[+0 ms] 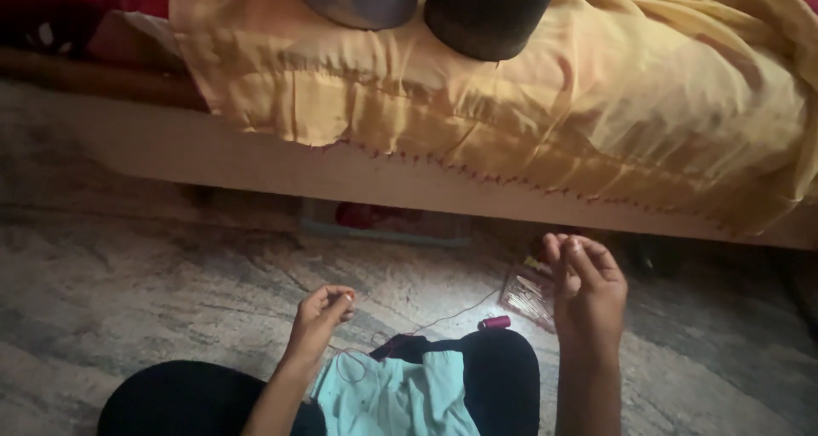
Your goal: The recorder is sewing a pink thread into the edge of a yellow fabric using a needle and scissors.
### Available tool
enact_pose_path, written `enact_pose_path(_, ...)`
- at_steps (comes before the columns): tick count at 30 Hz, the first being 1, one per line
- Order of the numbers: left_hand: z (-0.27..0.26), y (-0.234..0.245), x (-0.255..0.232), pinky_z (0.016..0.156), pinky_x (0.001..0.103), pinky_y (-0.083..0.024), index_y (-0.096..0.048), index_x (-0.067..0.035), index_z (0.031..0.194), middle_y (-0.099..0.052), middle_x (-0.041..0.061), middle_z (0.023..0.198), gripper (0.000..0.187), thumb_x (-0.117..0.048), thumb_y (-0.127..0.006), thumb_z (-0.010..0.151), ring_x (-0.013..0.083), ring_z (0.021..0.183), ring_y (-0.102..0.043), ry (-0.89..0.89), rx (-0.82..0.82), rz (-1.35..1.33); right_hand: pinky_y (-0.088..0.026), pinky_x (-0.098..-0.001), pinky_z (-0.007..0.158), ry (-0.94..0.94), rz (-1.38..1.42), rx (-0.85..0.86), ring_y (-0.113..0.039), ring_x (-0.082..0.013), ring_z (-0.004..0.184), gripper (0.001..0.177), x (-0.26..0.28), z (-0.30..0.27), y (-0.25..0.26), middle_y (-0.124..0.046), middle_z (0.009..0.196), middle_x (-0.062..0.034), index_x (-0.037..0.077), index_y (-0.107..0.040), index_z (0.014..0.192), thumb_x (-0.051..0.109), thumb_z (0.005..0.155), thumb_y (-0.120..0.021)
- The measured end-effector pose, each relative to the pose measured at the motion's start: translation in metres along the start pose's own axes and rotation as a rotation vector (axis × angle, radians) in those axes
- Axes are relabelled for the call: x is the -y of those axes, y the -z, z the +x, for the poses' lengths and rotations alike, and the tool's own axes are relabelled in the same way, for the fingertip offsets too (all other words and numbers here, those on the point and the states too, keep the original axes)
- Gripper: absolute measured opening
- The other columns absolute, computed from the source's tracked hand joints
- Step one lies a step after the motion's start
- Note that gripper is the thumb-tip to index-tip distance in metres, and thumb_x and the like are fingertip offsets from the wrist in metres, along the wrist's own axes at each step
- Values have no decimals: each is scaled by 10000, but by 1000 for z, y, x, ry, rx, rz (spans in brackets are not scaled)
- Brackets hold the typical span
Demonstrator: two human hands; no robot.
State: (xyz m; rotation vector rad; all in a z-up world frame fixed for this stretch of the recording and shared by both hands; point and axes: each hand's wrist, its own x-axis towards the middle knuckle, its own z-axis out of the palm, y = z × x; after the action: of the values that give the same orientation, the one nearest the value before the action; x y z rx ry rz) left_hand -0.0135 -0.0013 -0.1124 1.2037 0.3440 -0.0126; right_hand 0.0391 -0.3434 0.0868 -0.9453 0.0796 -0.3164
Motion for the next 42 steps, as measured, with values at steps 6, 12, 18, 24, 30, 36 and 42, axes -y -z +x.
enact_pose_path(6, -16, -33, -48, 816, 292, -573, -721, 9, 1138, -752, 84, 985, 246, -136, -646, 954, 145, 867, -698, -17, 136, -29, -567, -374, 950, -88, -155, -12, -709, -241, 991, 116, -30, -20, -24, -692, 1044, -155, -43, -662, 1042, -27, 928, -657)
enact_pose_path(12, -21, -52, -69, 837, 311, -574, -716, 37, 1146, -749, 104, 970, 246, -119, -633, 974, 165, 870, -706, -8, 226, -214, -570, -364, 849, -218, -250, 37, -707, -229, 935, 208, -82, -51, -43, -713, 1031, -166, -20, -714, 1116, -26, 916, -658)
enact_pose_path(18, -27, -56, -83, 854, 324, -586, -732, 44, 1116, -763, 123, 983, 263, -152, -630, 973, 184, 893, -721, 28, 245, -241, -626, -351, 839, -247, -416, 227, -730, -220, 906, 228, -99, -82, -74, -744, 959, -131, 15, -765, 1105, 21, 888, -697)
enact_pose_path(24, -30, -57, -86, 874, 346, -574, -724, 38, 1114, -764, 136, 1000, 257, -157, -635, 972, 194, 921, -713, 32, 265, -327, -586, -247, 753, 124, -679, 390, -706, -144, 861, 152, -81, -103, -102, -687, 910, -62, -2, -802, 987, 1, 847, -743)
enact_pose_path(30, -30, -58, -83, 874, 346, -571, -728, 40, 1111, -748, 106, 994, 268, -167, -657, 955, 186, 917, -700, 3, 292, -338, -442, -231, 533, 173, -804, 325, -582, -102, 621, 115, -88, -101, -93, -634, 762, -63, 11, -829, 897, 6, 793, -782)
enact_pose_path(36, -20, -56, -77, 872, 340, -550, -735, 30, 1107, -750, 97, 972, 278, -182, -679, 935, 185, 911, -693, 76, 261, -364, -622, -258, 696, 61, -497, 370, -768, -144, 820, 104, -101, -95, -89, -729, 885, -78, -34, -801, 868, -49, 775, -757)
enact_pose_path(42, -39, -59, -98, 904, 329, -549, -724, 43, 1086, -758, 107, 982, 266, -167, -704, 925, 173, 932, -704, 13, 311, -327, -654, -303, 783, 57, -532, 378, -795, -194, 878, 125, -99, -103, -91, -754, 923, -118, -79, -793, 867, -97, 759, -734)
